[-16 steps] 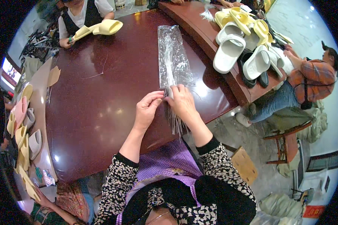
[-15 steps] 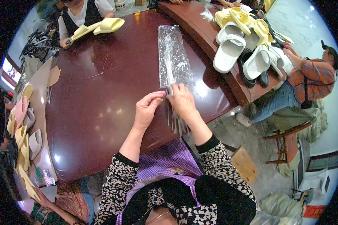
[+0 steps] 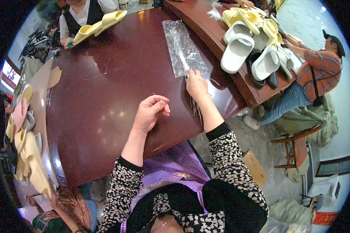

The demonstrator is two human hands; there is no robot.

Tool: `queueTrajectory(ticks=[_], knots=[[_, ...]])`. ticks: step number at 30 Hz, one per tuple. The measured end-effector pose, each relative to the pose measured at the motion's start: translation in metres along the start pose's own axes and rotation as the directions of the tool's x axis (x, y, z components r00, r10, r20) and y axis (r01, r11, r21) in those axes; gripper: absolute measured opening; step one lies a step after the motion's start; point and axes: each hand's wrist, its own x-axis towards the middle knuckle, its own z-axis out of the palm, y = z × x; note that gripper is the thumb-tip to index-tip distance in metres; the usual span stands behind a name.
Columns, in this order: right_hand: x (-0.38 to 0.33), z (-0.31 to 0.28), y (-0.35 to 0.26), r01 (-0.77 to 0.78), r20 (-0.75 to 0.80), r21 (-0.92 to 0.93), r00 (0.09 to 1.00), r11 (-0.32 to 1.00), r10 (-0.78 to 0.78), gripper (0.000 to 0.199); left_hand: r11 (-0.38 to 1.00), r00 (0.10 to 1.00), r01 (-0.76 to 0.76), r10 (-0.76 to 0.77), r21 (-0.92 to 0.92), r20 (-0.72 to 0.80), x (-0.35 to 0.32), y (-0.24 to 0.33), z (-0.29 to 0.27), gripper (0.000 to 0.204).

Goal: The person pairs slippers together by threading plastic fastener ties through them by hand.

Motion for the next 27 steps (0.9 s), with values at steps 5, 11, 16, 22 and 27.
queueTrajectory(ticks=[5,11,16,22,27], knots=[[0.000,0.001,-0.003,-0.066,-0.068,-0.003,0.996,0.998,0.066,0.030,0.995,0.991,0.063,-0.053,-0.075,0.123,-0.006,0.009,-0.003,0.014],[-0.005,0.003,-0.001,-0.008,-0.158,0.032,0.987,0.999,0.013,0.027,0.969,0.977,0.145,-0.172,0.199,0.124,-0.009,0.007,0.009,0.014],[-0.004,0.007,0.003,0.002,-0.171,0.025,0.985,1.000,0.002,0.025,0.921,0.936,0.248,-0.308,0.299,0.172,-0.012,0.006,0.018,0.014],[0.000,0.010,0.006,-0.042,-0.144,0.030,0.989,0.999,0.046,0.026,0.836,0.720,0.354,-0.529,0.418,0.448,-0.017,0.004,0.028,0.015],[0.001,0.004,-0.002,-0.105,-0.085,0.035,0.991,0.994,0.108,0.028,0.845,0.684,0.312,-0.517,0.434,0.515,-0.021,0.009,0.028,0.015]])
